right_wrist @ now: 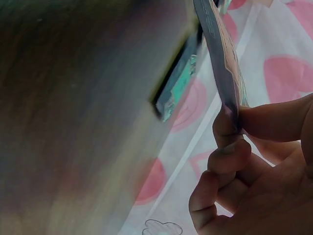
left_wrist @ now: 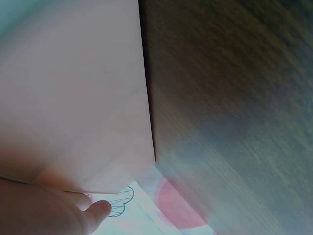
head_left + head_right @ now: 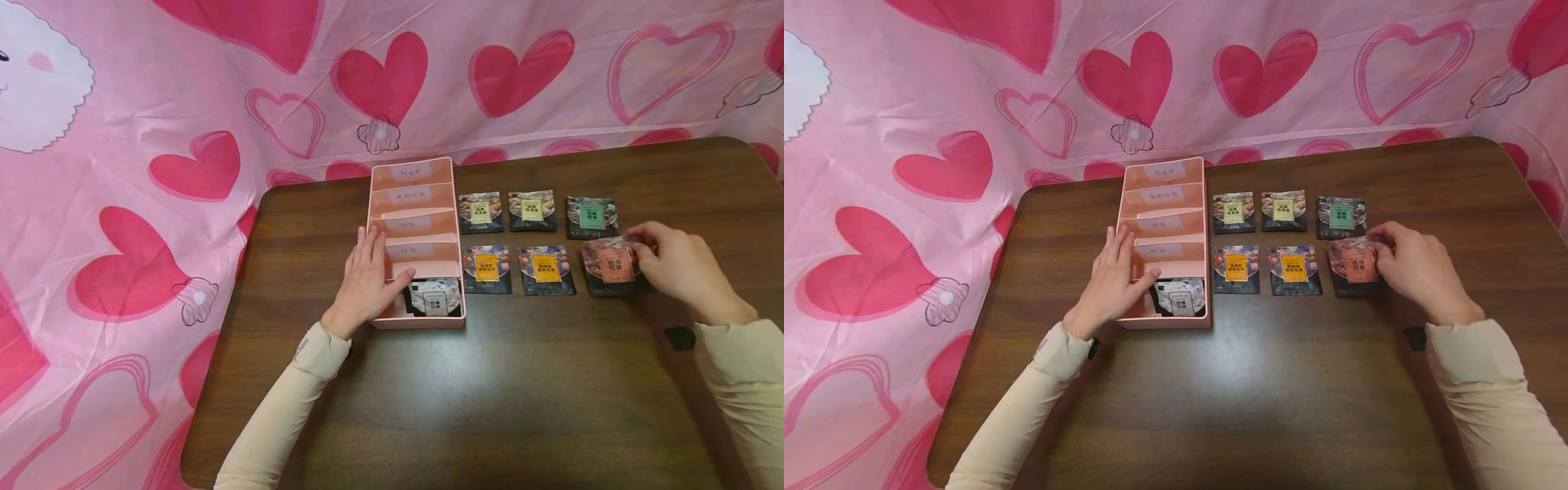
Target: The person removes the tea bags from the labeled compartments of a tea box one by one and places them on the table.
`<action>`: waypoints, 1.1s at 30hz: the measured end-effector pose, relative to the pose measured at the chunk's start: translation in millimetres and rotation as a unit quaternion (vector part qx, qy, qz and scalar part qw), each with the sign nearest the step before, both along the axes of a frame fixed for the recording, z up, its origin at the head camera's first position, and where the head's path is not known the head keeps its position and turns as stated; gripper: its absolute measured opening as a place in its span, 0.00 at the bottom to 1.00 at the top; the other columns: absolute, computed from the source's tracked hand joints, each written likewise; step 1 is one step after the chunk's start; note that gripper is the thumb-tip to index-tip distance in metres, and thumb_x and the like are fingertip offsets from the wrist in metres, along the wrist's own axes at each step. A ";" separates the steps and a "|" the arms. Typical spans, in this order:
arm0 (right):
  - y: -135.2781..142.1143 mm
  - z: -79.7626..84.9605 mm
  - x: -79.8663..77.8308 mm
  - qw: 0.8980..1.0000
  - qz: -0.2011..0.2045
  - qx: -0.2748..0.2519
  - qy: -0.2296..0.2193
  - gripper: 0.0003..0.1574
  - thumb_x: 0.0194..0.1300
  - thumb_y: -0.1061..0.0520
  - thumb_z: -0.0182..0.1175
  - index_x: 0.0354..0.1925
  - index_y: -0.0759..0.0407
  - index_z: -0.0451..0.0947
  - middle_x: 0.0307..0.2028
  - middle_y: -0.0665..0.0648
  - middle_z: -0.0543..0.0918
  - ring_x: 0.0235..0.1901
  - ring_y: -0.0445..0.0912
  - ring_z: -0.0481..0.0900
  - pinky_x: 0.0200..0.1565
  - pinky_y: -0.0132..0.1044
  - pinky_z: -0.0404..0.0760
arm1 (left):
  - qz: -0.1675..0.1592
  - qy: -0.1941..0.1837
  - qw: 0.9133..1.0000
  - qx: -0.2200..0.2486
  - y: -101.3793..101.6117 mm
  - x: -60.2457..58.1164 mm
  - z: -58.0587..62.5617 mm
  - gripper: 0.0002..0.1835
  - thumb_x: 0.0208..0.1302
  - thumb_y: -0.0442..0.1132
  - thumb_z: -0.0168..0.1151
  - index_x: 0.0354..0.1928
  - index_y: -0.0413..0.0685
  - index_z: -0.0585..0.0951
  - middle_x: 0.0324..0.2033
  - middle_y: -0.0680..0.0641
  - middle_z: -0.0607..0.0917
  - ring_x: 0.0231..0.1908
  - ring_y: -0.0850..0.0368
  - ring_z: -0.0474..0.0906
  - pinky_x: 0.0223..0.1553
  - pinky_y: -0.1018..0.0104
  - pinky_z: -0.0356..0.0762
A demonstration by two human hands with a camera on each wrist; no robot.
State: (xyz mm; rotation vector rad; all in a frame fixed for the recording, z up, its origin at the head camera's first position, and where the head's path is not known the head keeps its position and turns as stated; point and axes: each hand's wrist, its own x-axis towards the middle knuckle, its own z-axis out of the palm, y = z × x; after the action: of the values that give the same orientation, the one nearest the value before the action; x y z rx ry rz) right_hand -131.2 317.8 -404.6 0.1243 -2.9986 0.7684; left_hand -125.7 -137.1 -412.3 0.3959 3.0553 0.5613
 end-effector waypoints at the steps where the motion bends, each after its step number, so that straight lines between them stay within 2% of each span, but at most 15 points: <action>1: 1.1 -1.2 -0.1 1.000 0.003 0.001 -0.004 0.16 0.67 0.60 0.48 0.48 0.67 0.76 0.32 0.71 0.81 0.24 0.52 0.70 0.26 0.39 0.62 | 0.000 0.000 1.000 0.001 0.0 0.0 -0.1 0.50 0.62 0.69 0.46 0.74 0.40 0.52 0.76 0.41 0.46 0.77 0.44 0.32 0.72 0.41 0.45; 10: 8.3 -12.1 -2.8 0.998 0.014 -0.002 -0.064 0.18 0.68 0.60 0.49 0.51 0.70 0.73 0.38 0.74 0.79 0.28 0.55 0.70 0.26 0.38 0.62 | -0.003 0.007 1.000 0.001 -0.5 0.0 -0.9 0.50 0.62 0.70 0.46 0.74 0.40 0.54 0.76 0.41 0.47 0.76 0.43 0.33 0.72 0.40 0.47; 17: 8.6 -15.4 -5.8 0.998 0.016 -0.003 -0.068 0.17 0.67 0.61 0.49 0.50 0.70 0.74 0.37 0.74 0.79 0.28 0.55 0.70 0.27 0.38 0.63 | -0.004 0.008 1.000 0.003 -1.1 -0.7 -1.8 0.50 0.62 0.70 0.46 0.74 0.40 0.54 0.76 0.41 0.47 0.76 0.42 0.34 0.72 0.40 0.47; 24: 9.2 -18.9 -9.8 0.996 0.022 0.000 -0.081 0.17 0.66 0.60 0.52 0.48 0.71 0.75 0.30 0.66 0.79 0.27 0.53 0.71 0.26 0.37 0.64 | -0.001 0.003 1.000 0.008 -0.9 -0.8 -1.4 0.50 0.62 0.70 0.46 0.74 0.41 0.53 0.76 0.42 0.46 0.77 0.44 0.33 0.72 0.41 0.46; 33: 7.1 -20.4 -13.8 0.995 0.013 0.000 -0.098 0.18 0.66 0.58 0.54 0.47 0.72 0.75 0.34 0.70 0.80 0.30 0.57 0.74 0.27 0.36 0.65 | -0.001 0.000 1.000 0.014 -1.0 -0.7 -1.4 0.49 0.61 0.69 0.47 0.74 0.41 0.53 0.76 0.42 0.46 0.77 0.44 0.32 0.73 0.41 0.45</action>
State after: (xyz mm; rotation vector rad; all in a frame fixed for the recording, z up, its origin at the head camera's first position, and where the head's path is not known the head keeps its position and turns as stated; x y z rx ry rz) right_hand -145.0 324.9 -425.0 0.0934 -3.1875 0.8290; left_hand -126.4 -138.1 -413.7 0.3989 3.0506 0.6035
